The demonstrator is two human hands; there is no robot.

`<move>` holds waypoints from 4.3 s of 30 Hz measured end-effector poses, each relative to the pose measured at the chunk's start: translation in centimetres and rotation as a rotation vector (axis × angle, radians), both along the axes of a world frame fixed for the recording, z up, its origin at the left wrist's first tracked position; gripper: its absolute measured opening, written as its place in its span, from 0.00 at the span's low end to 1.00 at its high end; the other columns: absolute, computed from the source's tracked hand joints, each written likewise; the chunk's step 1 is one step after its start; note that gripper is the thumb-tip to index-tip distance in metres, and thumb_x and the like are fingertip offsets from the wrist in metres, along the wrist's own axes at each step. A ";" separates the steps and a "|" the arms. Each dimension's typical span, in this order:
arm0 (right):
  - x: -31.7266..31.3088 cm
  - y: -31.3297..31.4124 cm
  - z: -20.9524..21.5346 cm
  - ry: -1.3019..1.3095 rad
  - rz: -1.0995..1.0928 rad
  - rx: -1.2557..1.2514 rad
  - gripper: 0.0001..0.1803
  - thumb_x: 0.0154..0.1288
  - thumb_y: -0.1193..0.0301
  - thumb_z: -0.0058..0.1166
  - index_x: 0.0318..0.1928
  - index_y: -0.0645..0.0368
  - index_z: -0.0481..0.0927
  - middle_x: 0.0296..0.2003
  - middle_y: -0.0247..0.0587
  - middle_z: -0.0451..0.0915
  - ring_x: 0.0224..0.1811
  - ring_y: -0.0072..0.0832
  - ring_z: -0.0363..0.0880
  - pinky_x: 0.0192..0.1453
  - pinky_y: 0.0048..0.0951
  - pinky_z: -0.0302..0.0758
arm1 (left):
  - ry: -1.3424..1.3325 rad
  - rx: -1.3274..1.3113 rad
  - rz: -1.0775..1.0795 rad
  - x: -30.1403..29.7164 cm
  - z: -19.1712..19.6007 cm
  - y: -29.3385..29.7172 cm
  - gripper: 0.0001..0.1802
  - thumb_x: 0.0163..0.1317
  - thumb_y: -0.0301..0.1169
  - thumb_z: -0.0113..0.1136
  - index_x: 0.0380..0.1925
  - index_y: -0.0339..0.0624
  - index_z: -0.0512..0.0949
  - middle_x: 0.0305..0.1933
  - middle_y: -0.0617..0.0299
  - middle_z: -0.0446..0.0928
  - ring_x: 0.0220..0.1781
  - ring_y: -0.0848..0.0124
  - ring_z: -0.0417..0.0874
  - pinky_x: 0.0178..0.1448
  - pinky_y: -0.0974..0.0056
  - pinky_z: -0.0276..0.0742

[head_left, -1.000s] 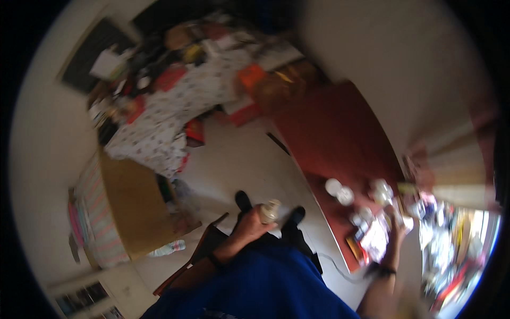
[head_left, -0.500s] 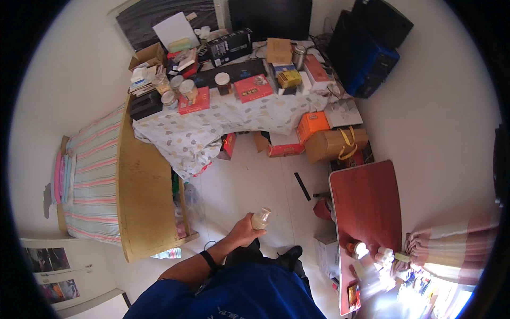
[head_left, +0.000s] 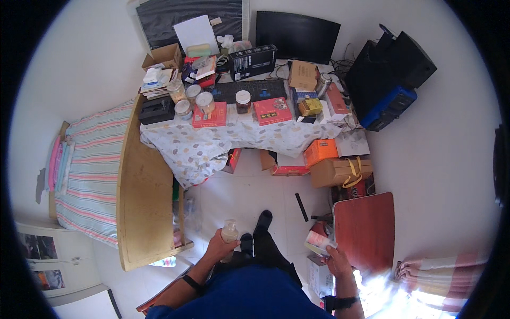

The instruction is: The person repeatedly picks up small jars and bottles from a cluttered table and places them on a nearby windowsill. They move items one at a time, occasionally shifting groups of containers to clear space before continuing the transfer.

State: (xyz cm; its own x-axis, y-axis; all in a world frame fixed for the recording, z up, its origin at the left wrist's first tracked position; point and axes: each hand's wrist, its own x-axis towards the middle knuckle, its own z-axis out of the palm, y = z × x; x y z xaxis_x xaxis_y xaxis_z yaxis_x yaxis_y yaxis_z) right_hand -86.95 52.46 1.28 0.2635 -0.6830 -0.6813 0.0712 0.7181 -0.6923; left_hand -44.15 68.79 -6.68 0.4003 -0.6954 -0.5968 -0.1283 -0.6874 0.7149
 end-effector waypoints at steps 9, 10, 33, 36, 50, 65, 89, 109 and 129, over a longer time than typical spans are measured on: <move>3.9 -10.9 -3.5 0.027 0.130 0.060 0.22 0.75 0.64 0.62 0.64 0.60 0.78 0.51 0.39 0.85 0.46 0.26 0.84 0.44 0.29 0.79 | -0.120 -0.051 0.170 4.3 3.2 -9.4 0.44 0.54 0.47 0.82 0.63 0.35 0.72 0.55 0.45 0.85 0.57 0.53 0.88 0.62 0.52 0.83; 4.1 -12.1 -3.7 0.040 0.153 0.053 0.22 0.75 0.63 0.62 0.63 0.60 0.78 0.51 0.39 0.85 0.46 0.26 0.84 0.44 0.29 0.80 | -0.096 -0.054 0.214 5.1 4.4 -11.4 0.43 0.54 0.47 0.82 0.63 0.35 0.72 0.55 0.46 0.85 0.57 0.53 0.88 0.62 0.52 0.83; 11.2 -23.1 -4.0 0.169 0.080 -0.002 0.25 0.71 0.61 0.66 0.62 0.64 0.80 0.48 0.41 0.85 0.45 0.28 0.83 0.47 0.30 0.82 | -0.156 -0.766 0.212 24.6 11.4 -64.6 0.39 0.53 0.39 0.83 0.61 0.36 0.74 0.59 0.52 0.84 0.59 0.63 0.85 0.66 0.58 0.79; 13.3 -23.8 -3.4 0.152 0.036 -0.009 0.26 0.71 0.61 0.66 0.61 0.64 0.80 0.46 0.40 0.85 0.44 0.26 0.83 0.46 0.29 0.82 | -0.228 -0.668 0.235 26.5 8.0 -69.0 0.38 0.52 0.36 0.83 0.61 0.37 0.74 0.58 0.51 0.84 0.59 0.61 0.86 0.65 0.56 0.80; 19.7 -26.8 -2.7 0.175 -0.005 0.049 0.25 0.72 0.60 0.66 0.61 0.64 0.80 0.46 0.40 0.86 0.44 0.24 0.82 0.47 0.29 0.82 | -0.513 -0.603 0.156 30.0 0.0 -76.6 0.40 0.46 0.40 0.86 0.56 0.32 0.76 0.52 0.41 0.86 0.55 0.48 0.88 0.61 0.50 0.83; 19.5 -28.3 -2.3 0.223 0.054 -0.020 0.26 0.70 0.61 0.68 0.60 0.64 0.81 0.49 0.41 0.86 0.47 0.27 0.83 0.50 0.30 0.82 | -0.535 -0.434 0.092 32.5 -2.2 -75.8 0.50 0.48 0.37 0.84 0.65 0.23 0.66 0.63 0.39 0.79 0.64 0.51 0.83 0.69 0.54 0.78; 37.4 -41.6 8.2 0.249 0.562 -0.572 0.22 0.72 0.71 0.64 0.63 0.63 0.79 0.47 0.34 0.83 0.47 0.21 0.79 0.53 0.27 0.78 | 0.254 -0.307 0.077 16.3 9.6 -31.4 0.18 0.77 0.25 0.59 0.64 0.36 0.72 0.54 0.51 0.87 0.57 0.67 0.87 0.65 0.61 0.82; 71.4 -56.0 -0.8 1.048 0.962 -1.224 0.34 0.55 0.48 0.72 0.50 0.66 0.86 0.53 0.66 0.81 0.56 0.56 0.82 0.61 0.50 0.80 | 0.219 -0.226 0.446 32.0 2.9 -23.7 0.18 0.77 0.26 0.59 0.63 0.34 0.74 0.51 0.50 0.87 0.54 0.66 0.88 0.62 0.62 0.83; 77.9 -57.5 -2.0 1.215 1.034 -1.001 0.40 0.56 0.43 0.70 0.58 0.63 0.84 0.63 0.66 0.73 0.65 0.57 0.75 0.68 0.51 0.76 | 0.253 -0.199 0.634 28.8 1.0 -23.5 0.18 0.78 0.27 0.58 0.63 0.31 0.73 0.52 0.48 0.87 0.55 0.65 0.88 0.64 0.61 0.82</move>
State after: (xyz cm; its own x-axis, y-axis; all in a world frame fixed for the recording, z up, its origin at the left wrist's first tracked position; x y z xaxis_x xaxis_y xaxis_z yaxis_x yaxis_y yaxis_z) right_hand -9.02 -5.00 -0.68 0.5206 -0.8023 -0.2921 -0.8537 -0.4952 -0.1613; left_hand -15.35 45.32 -5.64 0.6297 -0.4799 -0.6108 0.4396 -0.4281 0.7896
